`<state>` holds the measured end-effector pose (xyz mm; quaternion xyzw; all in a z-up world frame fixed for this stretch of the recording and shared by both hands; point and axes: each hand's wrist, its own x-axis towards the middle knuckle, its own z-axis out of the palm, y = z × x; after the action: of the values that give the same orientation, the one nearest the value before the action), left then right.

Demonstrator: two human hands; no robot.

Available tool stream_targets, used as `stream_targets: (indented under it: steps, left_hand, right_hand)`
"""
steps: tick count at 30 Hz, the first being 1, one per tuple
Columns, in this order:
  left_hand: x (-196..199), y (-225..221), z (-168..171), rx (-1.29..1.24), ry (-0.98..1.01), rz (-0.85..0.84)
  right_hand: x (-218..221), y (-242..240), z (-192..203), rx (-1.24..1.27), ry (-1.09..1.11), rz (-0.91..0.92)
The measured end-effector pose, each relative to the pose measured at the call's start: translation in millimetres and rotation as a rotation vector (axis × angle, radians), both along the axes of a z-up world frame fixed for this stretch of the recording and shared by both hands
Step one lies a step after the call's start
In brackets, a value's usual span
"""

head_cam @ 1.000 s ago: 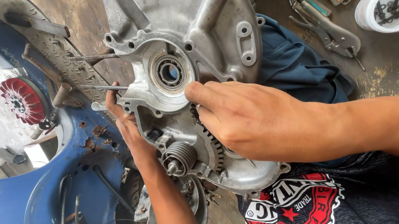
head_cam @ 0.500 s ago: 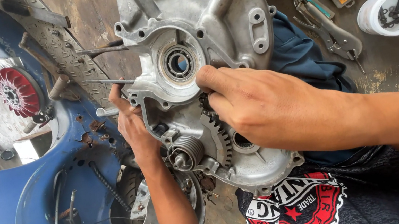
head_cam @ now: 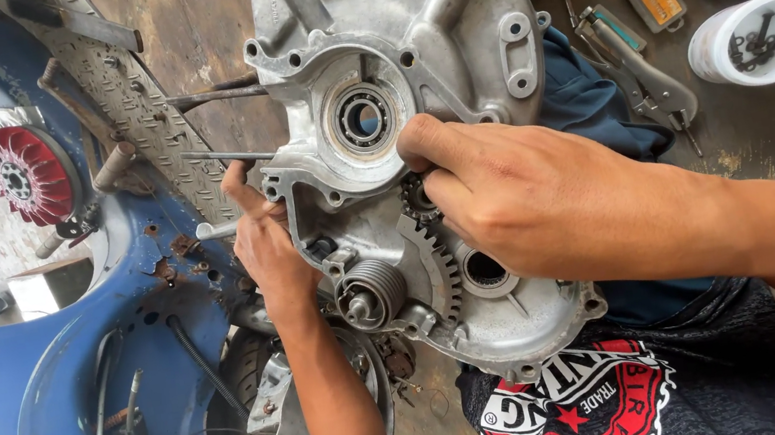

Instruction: Assembling internal gears and components into a motorcycle engine crankcase.

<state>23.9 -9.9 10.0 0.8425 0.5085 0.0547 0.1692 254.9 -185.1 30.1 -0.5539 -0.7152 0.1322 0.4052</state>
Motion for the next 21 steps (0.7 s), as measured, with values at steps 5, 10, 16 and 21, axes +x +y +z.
stream_targets:
  steps: [5, 10, 16, 21]
  left_hand:
    - [0.5, 0.3, 0.7, 0.040, 0.063, -0.037]
    - [-2.2, 0.0, 0.5, 0.071, 0.072, -0.062]
    - [-9.0, -1.6, 0.1, 0.076, 0.115, -0.085]
    - [-15.9, 0.3, -2.8, 0.122, 0.224, -0.114]
  right_hand:
    - [0.3, -1.0, 2.5, 0.003, -0.003, -0.014]
    - [0.2, -2.0, 3.5, -0.007, 0.012, -0.026]
    - [-0.2, -3.9, 3.2, -0.069, -0.021, -0.014]
    - [-1.3, -4.5, 4.6, -0.066, -0.027, -0.028]
